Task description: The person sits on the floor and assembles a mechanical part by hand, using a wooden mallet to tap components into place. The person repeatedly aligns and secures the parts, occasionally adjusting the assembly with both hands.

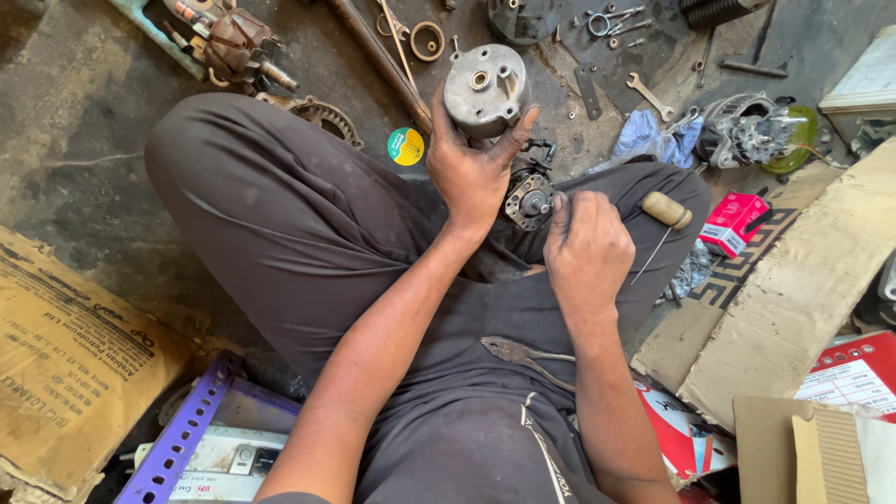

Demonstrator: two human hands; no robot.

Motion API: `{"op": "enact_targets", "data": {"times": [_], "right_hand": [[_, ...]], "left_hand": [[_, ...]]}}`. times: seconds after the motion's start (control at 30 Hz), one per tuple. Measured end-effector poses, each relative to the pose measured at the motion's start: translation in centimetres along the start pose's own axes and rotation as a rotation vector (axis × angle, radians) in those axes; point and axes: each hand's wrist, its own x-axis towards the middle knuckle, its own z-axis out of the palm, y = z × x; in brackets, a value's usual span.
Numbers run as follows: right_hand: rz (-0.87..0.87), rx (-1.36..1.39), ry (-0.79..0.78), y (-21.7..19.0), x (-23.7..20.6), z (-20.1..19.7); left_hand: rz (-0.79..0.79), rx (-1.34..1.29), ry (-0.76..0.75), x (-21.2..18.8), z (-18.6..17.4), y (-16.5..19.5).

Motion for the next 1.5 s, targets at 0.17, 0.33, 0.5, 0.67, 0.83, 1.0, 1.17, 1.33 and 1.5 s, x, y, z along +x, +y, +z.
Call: {"op": "enact_targets", "data": {"times": [0.17,0.33,0.5,0.67,0.83,1.0,1.17,1.33,1.5], "right_hand": [[0.015,-0.028,-0.037,0.3,0.5,-0.1],[0.055,0.105,-0.035,0.2,0.4,-1.0],[0.087,0.288,-0.017,-0.3,0.1,-1.5],[0.054,0.373,0.014,-0.7,0.3,-2.0],[0.063,0.413,-0.040,-0.7,0.7,-2.8],[0.188,0.499,-0.061,-0.6,0.7,-2.3],[0.185,0.425,0.008,-0.7,0.2,-1.5],[0.084,0.368,0.049,-0.4,-0.2,-1.4],[0.477,0.842,-0.057,2.0,0.1,-1.5]], "left_hand": [[0.011,0.018,0.005,0.0,0.0,-0.1],[0.002,-0.018,0.006,0.0,0.1,-0.2],[-0.012,-0.018,-0.009,0.0,0.0,-0.1],[0.001,-0.028,-0.001,0.1,-0.1,0.0],[0.010,0.005,0.013,0.1,-0.1,0.1],[-0.022,-0.049,0.000,0.1,-0.1,0.1],[-0.015,-0.062,0.005,0.2,-0.1,0.1],[-0.023,-0.081,-0.006,0.1,-0.1,0.1],[-0.033,-0.106,-0.021,0.1,-0.3,-0.2]]}}
